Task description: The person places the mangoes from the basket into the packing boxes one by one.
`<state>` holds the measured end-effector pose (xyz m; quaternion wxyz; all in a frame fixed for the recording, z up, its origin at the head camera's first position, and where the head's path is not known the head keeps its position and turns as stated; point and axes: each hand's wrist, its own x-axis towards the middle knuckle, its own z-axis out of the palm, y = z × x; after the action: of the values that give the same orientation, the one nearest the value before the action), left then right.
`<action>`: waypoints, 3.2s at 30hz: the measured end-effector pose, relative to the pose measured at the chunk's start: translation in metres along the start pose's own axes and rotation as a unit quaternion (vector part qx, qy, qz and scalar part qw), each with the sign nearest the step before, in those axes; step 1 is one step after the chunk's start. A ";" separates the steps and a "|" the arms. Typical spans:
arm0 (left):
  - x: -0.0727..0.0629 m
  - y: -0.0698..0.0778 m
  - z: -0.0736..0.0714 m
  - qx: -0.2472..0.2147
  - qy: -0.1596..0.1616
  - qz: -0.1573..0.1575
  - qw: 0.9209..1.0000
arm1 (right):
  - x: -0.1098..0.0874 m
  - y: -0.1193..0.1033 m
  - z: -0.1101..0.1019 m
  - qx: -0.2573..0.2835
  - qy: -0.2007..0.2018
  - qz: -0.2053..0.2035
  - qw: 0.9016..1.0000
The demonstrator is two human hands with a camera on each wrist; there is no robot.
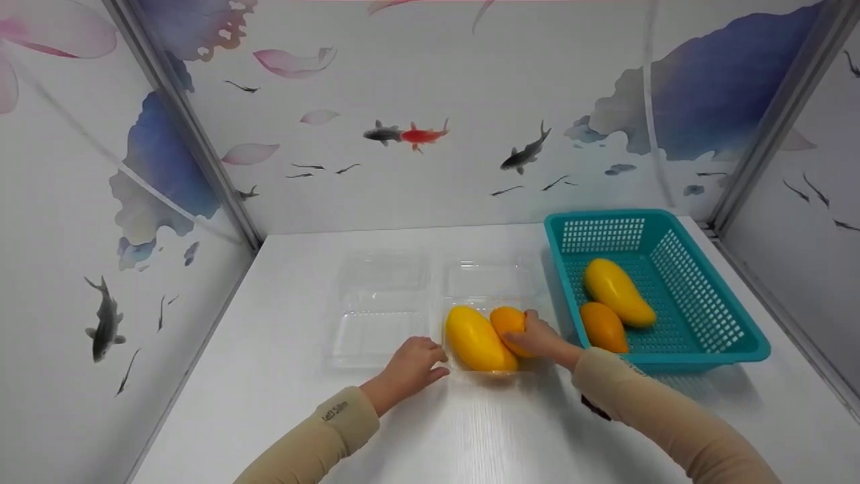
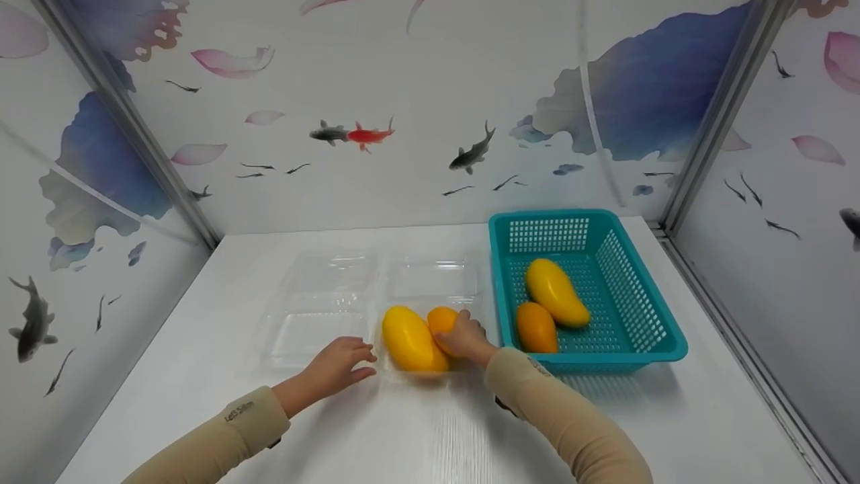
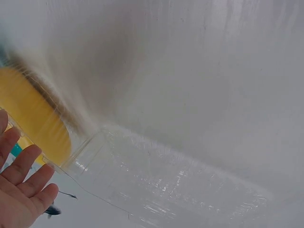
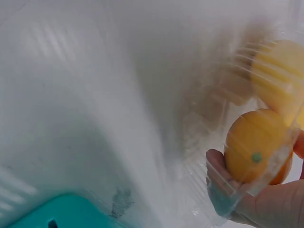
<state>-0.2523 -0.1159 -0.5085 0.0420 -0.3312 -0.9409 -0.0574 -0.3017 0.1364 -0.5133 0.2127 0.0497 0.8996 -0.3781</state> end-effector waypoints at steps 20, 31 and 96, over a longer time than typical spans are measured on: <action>-0.002 0.000 0.000 -0.014 0.006 -0.008 1.000 | 0.003 -0.010 -0.008 -0.057 0.049 -0.090 0.993; -0.003 0.000 -0.001 -0.019 0.001 -0.016 1.000 | 0.029 -0.026 -0.046 0.062 0.037 -0.001 0.997; -0.001 0.001 0.002 -0.051 -0.029 -0.032 0.998 | -0.029 -0.023 -0.094 0.259 0.080 -0.129 0.954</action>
<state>-0.2504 -0.1157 -0.5101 -0.0041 -0.3037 -0.9478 -0.0972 -0.3133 0.1882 -0.4278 0.0694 0.0161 0.7838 -0.6169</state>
